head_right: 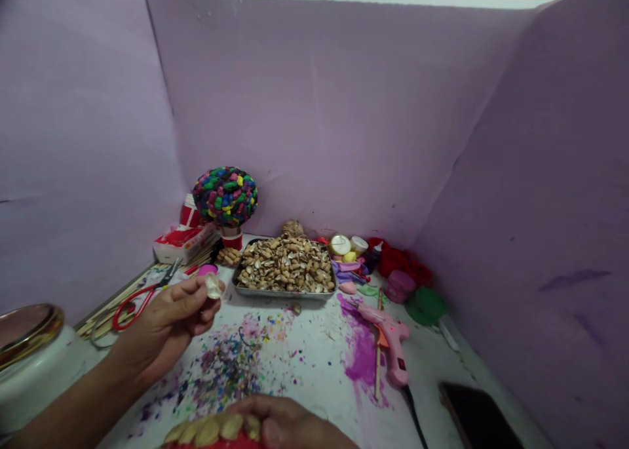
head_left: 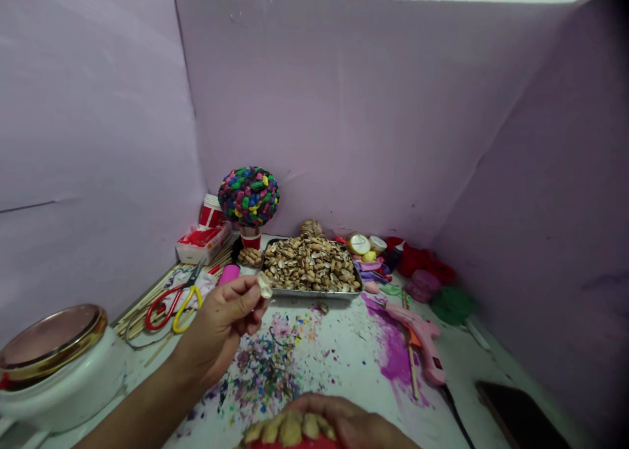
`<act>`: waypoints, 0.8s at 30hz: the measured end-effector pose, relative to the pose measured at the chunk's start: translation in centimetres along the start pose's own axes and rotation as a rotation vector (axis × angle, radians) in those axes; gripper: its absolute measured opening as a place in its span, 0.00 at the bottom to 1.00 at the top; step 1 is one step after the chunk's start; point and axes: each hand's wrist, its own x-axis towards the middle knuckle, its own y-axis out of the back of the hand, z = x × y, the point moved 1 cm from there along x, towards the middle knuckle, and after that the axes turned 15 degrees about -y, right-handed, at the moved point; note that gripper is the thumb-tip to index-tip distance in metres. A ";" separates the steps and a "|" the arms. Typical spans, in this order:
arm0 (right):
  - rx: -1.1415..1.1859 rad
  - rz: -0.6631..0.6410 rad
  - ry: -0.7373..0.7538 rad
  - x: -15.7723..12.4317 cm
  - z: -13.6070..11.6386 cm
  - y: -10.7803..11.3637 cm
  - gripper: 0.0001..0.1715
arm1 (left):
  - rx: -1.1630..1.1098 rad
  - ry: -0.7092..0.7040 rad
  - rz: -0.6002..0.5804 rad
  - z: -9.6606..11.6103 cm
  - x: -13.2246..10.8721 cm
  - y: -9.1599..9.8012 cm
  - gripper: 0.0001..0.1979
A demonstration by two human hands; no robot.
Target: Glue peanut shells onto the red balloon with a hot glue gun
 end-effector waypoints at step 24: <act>-0.528 0.895 0.235 -2.2 -4.1 0.7 0.31 | 0.228 0.042 -0.132 1.4 -2.6 -1.2 0.13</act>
